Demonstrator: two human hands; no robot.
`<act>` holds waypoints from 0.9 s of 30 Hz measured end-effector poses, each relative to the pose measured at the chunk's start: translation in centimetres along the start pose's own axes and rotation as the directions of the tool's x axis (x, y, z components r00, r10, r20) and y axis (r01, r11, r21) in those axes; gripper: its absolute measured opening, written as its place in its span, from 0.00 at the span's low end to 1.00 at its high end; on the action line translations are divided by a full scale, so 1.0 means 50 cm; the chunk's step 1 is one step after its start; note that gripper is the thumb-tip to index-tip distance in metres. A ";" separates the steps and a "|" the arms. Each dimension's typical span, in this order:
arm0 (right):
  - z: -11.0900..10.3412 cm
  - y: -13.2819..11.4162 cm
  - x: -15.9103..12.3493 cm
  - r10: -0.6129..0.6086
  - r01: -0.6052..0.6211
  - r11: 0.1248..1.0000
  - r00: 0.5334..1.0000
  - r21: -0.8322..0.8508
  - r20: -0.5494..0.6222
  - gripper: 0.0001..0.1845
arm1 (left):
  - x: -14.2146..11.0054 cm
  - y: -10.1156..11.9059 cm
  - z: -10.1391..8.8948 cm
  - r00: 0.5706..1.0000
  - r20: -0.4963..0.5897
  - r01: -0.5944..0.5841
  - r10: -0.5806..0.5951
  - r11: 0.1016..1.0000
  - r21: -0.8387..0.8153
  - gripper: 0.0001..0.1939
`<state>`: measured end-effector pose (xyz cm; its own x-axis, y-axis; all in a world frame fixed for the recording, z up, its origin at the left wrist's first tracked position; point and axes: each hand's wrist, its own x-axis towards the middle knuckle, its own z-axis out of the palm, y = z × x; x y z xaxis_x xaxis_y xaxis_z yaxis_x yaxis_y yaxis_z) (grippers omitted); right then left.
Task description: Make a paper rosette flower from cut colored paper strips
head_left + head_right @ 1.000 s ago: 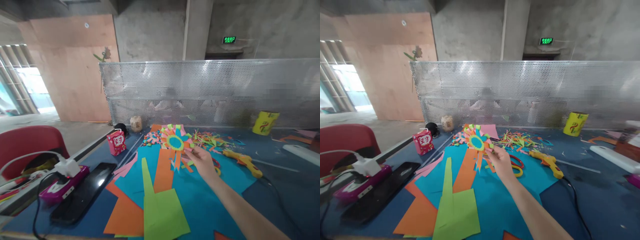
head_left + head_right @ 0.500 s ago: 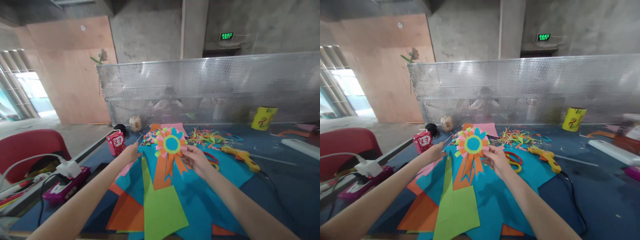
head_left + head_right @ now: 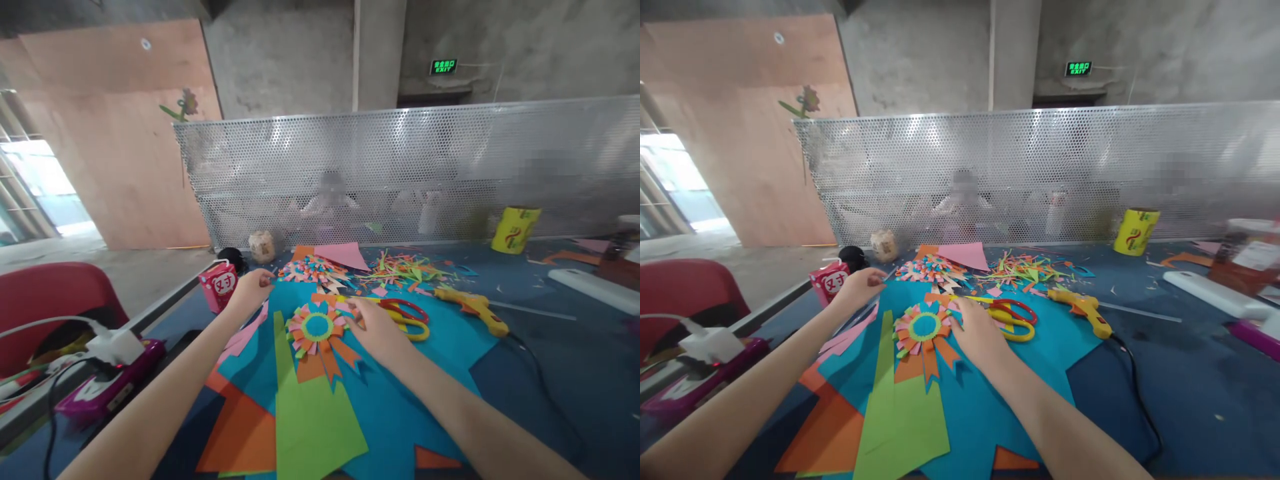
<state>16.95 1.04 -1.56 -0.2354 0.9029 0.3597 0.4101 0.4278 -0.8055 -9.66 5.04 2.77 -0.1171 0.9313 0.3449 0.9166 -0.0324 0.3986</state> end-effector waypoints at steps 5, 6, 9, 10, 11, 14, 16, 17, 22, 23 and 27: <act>0.000 -0.049 -0.035 -0.491 0.540 0.775 0.842 -0.328 0.224 0.20 | -0.008 0.036 -0.059 0.994 -0.084 -0.077 0.069 0.993 -0.093 0.12; 0.006 -0.058 -0.044 -0.542 0.635 0.716 0.767 -0.290 0.343 0.22 | -0.011 0.048 -0.073 0.989 -0.110 -0.115 0.102 0.986 -0.119 0.12; 0.034 -0.069 -0.068 -0.600 0.799 0.589 0.534 -0.123 0.596 0.26 | -0.024 0.088 -0.119 0.966 -0.210 -0.185 0.151 0.971 -0.149 0.09; 0.043 -0.069 -0.073 -0.600 0.813 0.575 0.493 -0.089 0.630 0.27 | -0.029 0.101 -0.134 0.956 -0.253 -0.190 0.146 0.970 -0.155 0.09; 0.049 -0.067 -0.076 -0.592 0.815 0.574 0.476 -0.075 0.650 0.26 | -0.034 0.113 -0.149 0.942 -0.308 -0.190 0.132 0.968 -0.165 0.08; 0.050 -0.064 -0.073 -0.566 0.762 0.640 0.552 -0.096 0.612 0.23 | -0.054 0.141 -0.186 0.894 -0.433 -0.260 0.113 0.919 -0.295 0.09; 0.036 -0.061 -0.065 -0.528 0.648 0.753 0.701 -0.118 0.480 0.21 | -0.069 0.154 -0.203 0.870 -0.481 -0.335 0.108 0.845 -0.417 0.09; 0.028 -0.058 -0.059 -0.491 0.566 0.817 0.783 -0.110 0.383 0.22 | -0.076 0.161 -0.209 0.862 -0.495 -0.370 0.109 0.803 -0.468 0.08; 0.015 -0.024 -0.025 -0.152 0.145 0.968 0.988 0.207 0.018 0.36 | -0.099 0.186 -0.213 0.877 -0.468 -0.417 0.104 0.648 -0.637 0.08; 0.018 -0.018 -0.019 -0.094 0.085 0.948 0.995 0.308 0.014 0.38 | -0.100 0.188 -0.209 0.892 -0.443 -0.396 0.088 0.625 -0.673 0.09; 0.024 -0.017 -0.001 0.038 -0.054 0.738 0.999 0.673 0.039 0.39 | -0.090 0.188 -0.180 0.938 -0.347 -0.298 0.008 0.530 -0.794 0.13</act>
<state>15.53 0.58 -1.45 -0.2537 0.9162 0.3101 -0.2778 0.2380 -0.9307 -3.96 -2.73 12.61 -0.2347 0.7473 0.6216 0.2173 -0.5830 0.7829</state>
